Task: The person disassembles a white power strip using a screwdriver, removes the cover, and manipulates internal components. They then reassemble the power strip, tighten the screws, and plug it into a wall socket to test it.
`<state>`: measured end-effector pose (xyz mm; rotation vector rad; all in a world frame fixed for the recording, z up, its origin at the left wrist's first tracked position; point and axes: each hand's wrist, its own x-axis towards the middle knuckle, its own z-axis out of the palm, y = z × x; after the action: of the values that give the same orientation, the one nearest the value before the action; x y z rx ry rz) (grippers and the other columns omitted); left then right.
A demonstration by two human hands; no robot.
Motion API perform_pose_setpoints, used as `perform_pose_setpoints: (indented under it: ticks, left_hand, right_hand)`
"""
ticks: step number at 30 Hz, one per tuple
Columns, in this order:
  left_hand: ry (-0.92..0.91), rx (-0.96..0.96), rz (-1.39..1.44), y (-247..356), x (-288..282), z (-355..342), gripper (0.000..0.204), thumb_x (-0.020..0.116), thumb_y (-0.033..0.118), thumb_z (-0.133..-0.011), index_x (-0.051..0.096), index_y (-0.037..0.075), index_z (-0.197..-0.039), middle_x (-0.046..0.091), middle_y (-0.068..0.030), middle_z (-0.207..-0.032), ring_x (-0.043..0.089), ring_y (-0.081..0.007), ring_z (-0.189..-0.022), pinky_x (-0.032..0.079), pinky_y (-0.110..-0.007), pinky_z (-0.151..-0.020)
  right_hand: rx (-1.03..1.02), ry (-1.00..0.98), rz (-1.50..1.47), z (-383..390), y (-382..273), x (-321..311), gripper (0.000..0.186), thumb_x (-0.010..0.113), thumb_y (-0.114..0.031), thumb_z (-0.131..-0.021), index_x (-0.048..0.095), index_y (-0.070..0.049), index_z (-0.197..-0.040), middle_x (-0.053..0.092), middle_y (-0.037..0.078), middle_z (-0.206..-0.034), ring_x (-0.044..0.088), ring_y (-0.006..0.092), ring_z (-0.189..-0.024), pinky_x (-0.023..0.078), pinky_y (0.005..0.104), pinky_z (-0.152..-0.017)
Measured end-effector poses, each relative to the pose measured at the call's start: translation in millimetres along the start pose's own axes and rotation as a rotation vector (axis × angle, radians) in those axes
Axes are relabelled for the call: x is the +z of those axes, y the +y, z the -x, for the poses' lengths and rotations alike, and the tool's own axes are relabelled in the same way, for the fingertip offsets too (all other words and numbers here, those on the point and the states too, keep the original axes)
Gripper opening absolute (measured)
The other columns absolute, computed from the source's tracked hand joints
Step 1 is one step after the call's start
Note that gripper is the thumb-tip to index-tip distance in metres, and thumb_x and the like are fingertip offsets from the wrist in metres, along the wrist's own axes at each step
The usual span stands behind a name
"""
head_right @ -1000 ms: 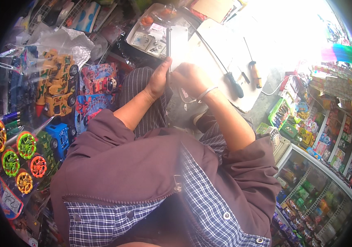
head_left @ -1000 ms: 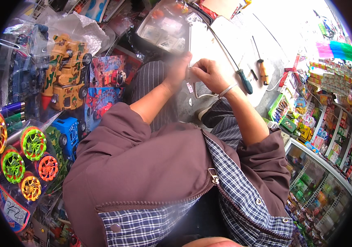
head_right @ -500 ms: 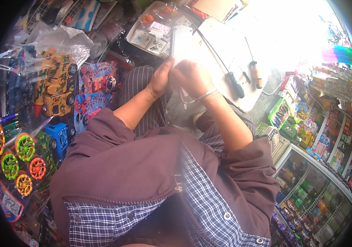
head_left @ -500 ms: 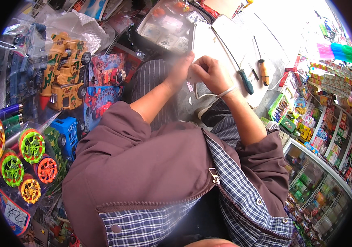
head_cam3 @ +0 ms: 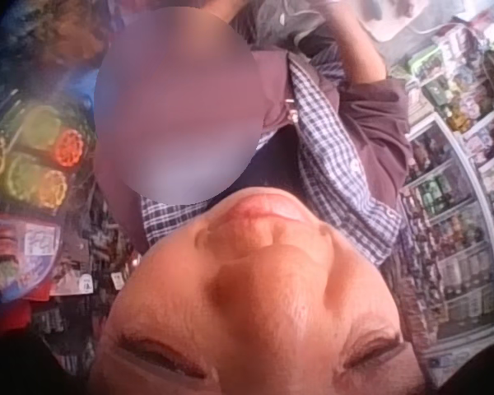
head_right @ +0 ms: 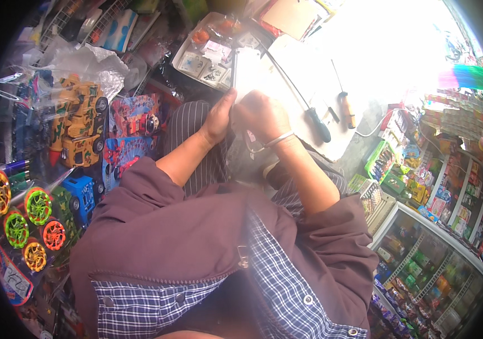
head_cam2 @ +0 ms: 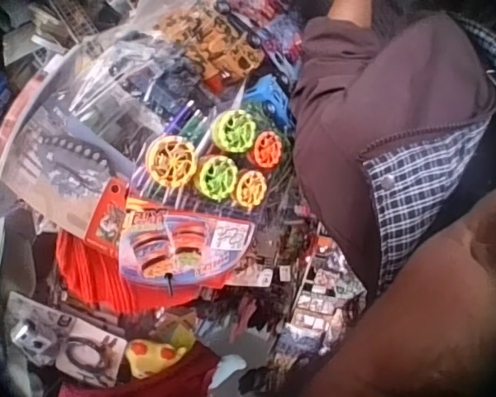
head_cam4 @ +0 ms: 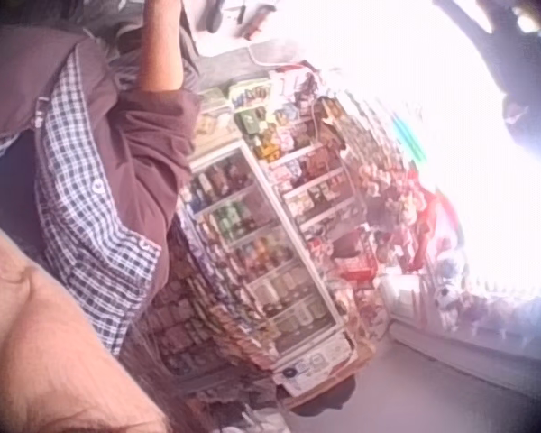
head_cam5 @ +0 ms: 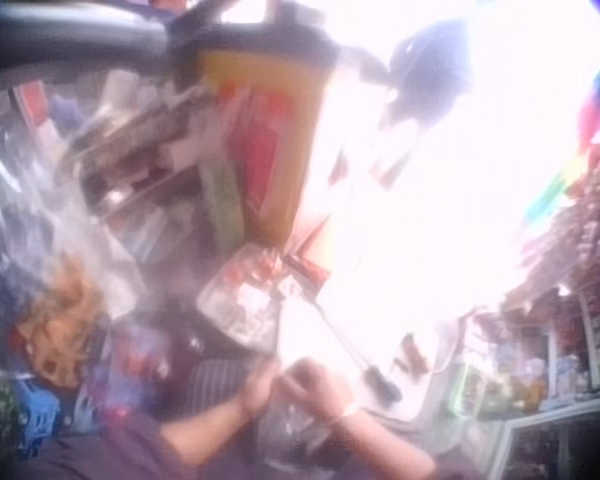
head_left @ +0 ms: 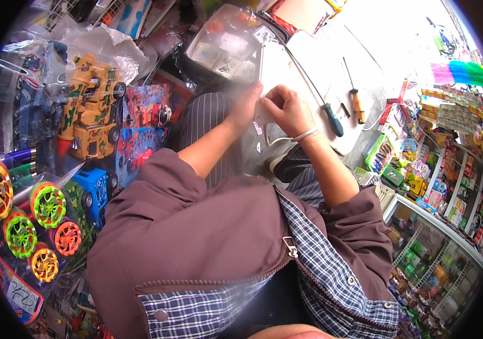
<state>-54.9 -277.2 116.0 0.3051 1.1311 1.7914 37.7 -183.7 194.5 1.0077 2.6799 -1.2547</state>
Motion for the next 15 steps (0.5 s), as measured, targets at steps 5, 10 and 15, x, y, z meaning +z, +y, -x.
perform_pose_setpoints:
  ticks: [5, 10, 15]
  left_hand:
    - [-0.146, -0.062, 0.191, 2.7, -1.3, 4.4, 0.042, 0.036, 0.036, -0.102, 0.058, 0.001, -0.111, 0.065, -0.0093, -0.098, 0.063, -0.0171, -0.086, 0.050, -0.030, -0.079]
    - [-0.258, -0.127, 0.194, -8.9, -19.6, -7.7, 0.053, 0.028, 0.041, -0.103, 0.051, -0.002, -0.124, 0.065, -0.0149, -0.107, 0.066, -0.0238, -0.093, 0.054, -0.035, -0.082]
    - [-0.222, -0.150, 0.223, -23.3, -30.5, -20.0, 0.054, 0.030, 0.045, -0.101, 0.048, 0.002, -0.128, 0.065, -0.0169, -0.106, 0.066, -0.0287, -0.091, 0.055, -0.039, -0.079]
  right_hand:
    - [-0.047, 0.266, -0.163, 12.4, 17.5, -19.4, 0.024, 0.067, -0.028, -0.084, 0.065, -0.005, -0.090, 0.068, 0.014, -0.080, 0.067, 0.0282, -0.073, 0.051, 0.0384, -0.069]
    - [-0.024, 0.536, 0.361, 53.6, 86.3, -64.5, 0.032, 0.075, -0.024, -0.075, 0.064, -0.003, -0.097, 0.064, 0.013, -0.097, 0.060, 0.0258, -0.088, 0.049, 0.0378, -0.079]
    - [-0.010, 0.441, 0.615, 79.5, 128.6, -54.0, 0.044, 0.069, -0.019, -0.073, 0.059, -0.007, -0.114, 0.057, 0.018, -0.103, 0.052, 0.0359, -0.103, 0.045, 0.0454, -0.090]
